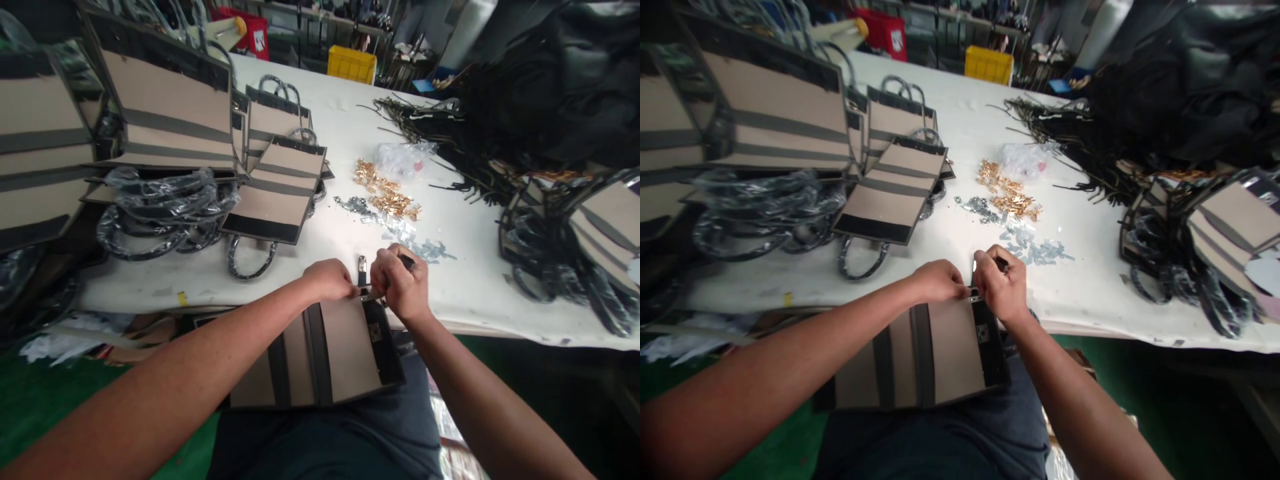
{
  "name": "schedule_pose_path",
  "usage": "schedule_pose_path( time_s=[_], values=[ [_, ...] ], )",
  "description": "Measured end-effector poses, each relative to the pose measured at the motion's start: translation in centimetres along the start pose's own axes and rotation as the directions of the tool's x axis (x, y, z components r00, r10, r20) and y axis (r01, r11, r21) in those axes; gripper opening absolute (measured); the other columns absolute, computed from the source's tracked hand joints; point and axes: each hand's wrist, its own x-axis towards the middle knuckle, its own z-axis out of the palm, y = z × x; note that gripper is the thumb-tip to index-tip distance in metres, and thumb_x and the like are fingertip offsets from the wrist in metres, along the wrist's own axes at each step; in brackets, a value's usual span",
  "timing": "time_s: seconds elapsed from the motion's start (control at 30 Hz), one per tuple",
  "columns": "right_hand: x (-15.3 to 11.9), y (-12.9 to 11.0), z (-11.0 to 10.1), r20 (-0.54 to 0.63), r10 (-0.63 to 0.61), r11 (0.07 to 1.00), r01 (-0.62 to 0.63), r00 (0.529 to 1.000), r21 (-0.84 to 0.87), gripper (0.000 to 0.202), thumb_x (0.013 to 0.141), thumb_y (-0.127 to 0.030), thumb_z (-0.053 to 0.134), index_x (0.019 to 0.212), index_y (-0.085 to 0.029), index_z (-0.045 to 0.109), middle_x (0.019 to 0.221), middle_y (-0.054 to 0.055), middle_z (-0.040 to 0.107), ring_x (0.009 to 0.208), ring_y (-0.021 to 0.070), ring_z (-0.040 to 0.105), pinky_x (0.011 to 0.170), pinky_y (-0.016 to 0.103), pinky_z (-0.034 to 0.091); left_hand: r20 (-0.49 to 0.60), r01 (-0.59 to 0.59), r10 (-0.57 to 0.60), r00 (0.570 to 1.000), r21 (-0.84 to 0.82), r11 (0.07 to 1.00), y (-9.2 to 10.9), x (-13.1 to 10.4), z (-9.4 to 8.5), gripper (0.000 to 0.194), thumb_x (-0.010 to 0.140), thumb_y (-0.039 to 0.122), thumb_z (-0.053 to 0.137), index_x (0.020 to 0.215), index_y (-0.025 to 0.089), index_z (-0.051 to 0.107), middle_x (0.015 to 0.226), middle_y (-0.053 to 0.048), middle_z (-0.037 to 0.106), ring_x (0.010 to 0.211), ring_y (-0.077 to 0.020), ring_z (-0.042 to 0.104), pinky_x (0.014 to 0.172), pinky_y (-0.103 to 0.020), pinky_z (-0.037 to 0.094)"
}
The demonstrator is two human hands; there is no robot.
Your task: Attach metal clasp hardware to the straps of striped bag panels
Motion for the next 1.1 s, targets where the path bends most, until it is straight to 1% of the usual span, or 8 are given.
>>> schedule_pose_path(
  time_s=[0.17, 0.43, 0.7, 0.77, 0.83, 0.9, 0.97, 1.1],
  values=[
    [-0.3, -0.7, 0.0, 0.007, -0.138, 0.989, 0.137, 0.990, 0.061, 0.040, 0.097, -0.042, 0.068, 0.067, -0.025, 0.047, 0.048, -0.007, 0.047, 0.039, 0.0108, 0.039, 0.040, 0.027, 0.032, -0.016, -0.030, 0.031, 0.999, 0.008, 1.000, -0.1, 0.1, 0.2, 0.035, 0.073, 0.051, 0.072, 0.057, 0.020, 0.065, 0.056, -0.001, 0.058, 0.061, -0.0182, 0.054, 0.057, -0.032, 0.030],
    [-0.9, 1.0, 0.3, 0.043, -0.084, 0.994, 0.081, 0.995, 0.071, 0.039, 0.097, -0.041, 0.068, 0.069, -0.026, 0.044, 0.049, -0.007, 0.046, 0.041, 0.0121, 0.041, 0.042, 0.028, 0.032, -0.014, -0.028, 0.028, 1.000, -0.014, 1.000, -0.2, 0.2, 0.3, 0.034, 0.072, 0.048, 0.073, 0.055, 0.020, 0.065, 0.052, 0.000, 0.054, 0.058, -0.0170, 0.052, 0.056, -0.031, 0.030],
    [-1.2, 2.5, 0.0, 0.072, -0.041, 0.998, 0.044, 0.997, -0.044, 0.039, 0.097, -0.040, 0.066, 0.068, -0.026, 0.045, 0.048, -0.007, 0.050, 0.043, 0.0133, 0.044, 0.045, 0.029, 0.035, -0.123, -0.067, 0.065, 0.990, -0.019, 0.998, -0.2, -1.1, 0.9, 0.023, 0.080, 0.042, 0.074, 0.072, 0.020, 0.075, 0.069, -0.001, 0.070, 0.068, -0.0199, 0.064, 0.061, -0.030, 0.041],
    [-1.1, 2.5, 0.0, 0.073, -0.048, 0.998, 0.050, 0.996, -0.038, 0.040, 0.097, -0.042, 0.066, 0.068, -0.026, 0.046, 0.047, -0.007, 0.050, 0.042, 0.0129, 0.043, 0.045, 0.029, 0.034, -0.310, -0.130, 0.133, 0.941, 0.029, 0.991, -0.3, -2.9, 1.9, 0.020, 0.086, 0.036, 0.072, 0.098, 0.022, 0.077, 0.094, -0.004, 0.077, 0.087, -0.0226, 0.070, 0.075, -0.031, 0.050],
    [-0.9, 2.4, -0.1, 0.075, -0.052, 0.998, 0.055, 0.996, -0.028, 0.040, 0.097, -0.045, 0.066, 0.068, -0.026, 0.046, 0.046, -0.008, 0.049, 0.041, 0.0123, 0.042, 0.044, 0.028, 0.033, -0.544, -0.255, 0.309, 0.780, 0.175, 0.951, -0.7, -5.3, 3.9, 0.033, 0.091, 0.032, 0.070, 0.122, 0.022, 0.071, 0.121, -0.009, 0.072, 0.111, -0.0258, 0.067, 0.097, -0.037, 0.052],
    [-0.7, 2.2, 0.0, 0.075, -0.047, 0.999, 0.049, 0.996, -0.021, 0.040, 0.097, -0.046, 0.067, 0.068, -0.025, 0.046, 0.045, -0.008, 0.048, 0.040, 0.0116, 0.040, 0.044, 0.028, 0.032, -0.573, -0.347, 0.489, 0.658, 0.346, 0.872, -1.2, -8.0, 6.5, 0.043, 0.094, 0.041, 0.070, 0.132, 0.021, 0.067, 0.134, -0.013, 0.066, 0.124, -0.0297, 0.060, 0.109, -0.044, 0.048],
    [-0.6, 2.1, 0.0, 0.075, -0.037, 0.999, 0.038, 0.996, -0.014, 0.041, 0.096, -0.046, 0.067, 0.068, -0.025, 0.046, 0.045, -0.008, 0.047, 0.039, 0.0110, 0.039, 0.043, 0.027, 0.032, -0.467, -0.416, 0.612, 0.639, 0.459, 0.785, -1.8, -10.2, 9.2, 0.063, 0.090, 0.058, 0.072, 0.142, 0.023, 0.063, 0.147, -0.015, 0.058, 0.136, -0.0353, 0.053, 0.118, -0.055, 0.041],
    [-0.6, 1.8, 0.1, 0.081, -0.033, 0.999, 0.036, 0.996, -0.037, 0.042, 0.096, -0.045, 0.066, 0.066, -0.025, 0.046, 0.045, -0.008, 0.048, 0.038, 0.0108, 0.040, 0.042, 0.027, 0.031, -0.250, -0.449, 0.662, 0.707, 0.566, 0.692, -2.6, -11.7, 13.4, 0.104, 0.075, 0.081, 0.073, 0.158, 0.025, 0.047, 0.170, -0.018, 0.034, 0.156, -0.0423, 0.030, 0.128, -0.067, 0.017]
  ],
)
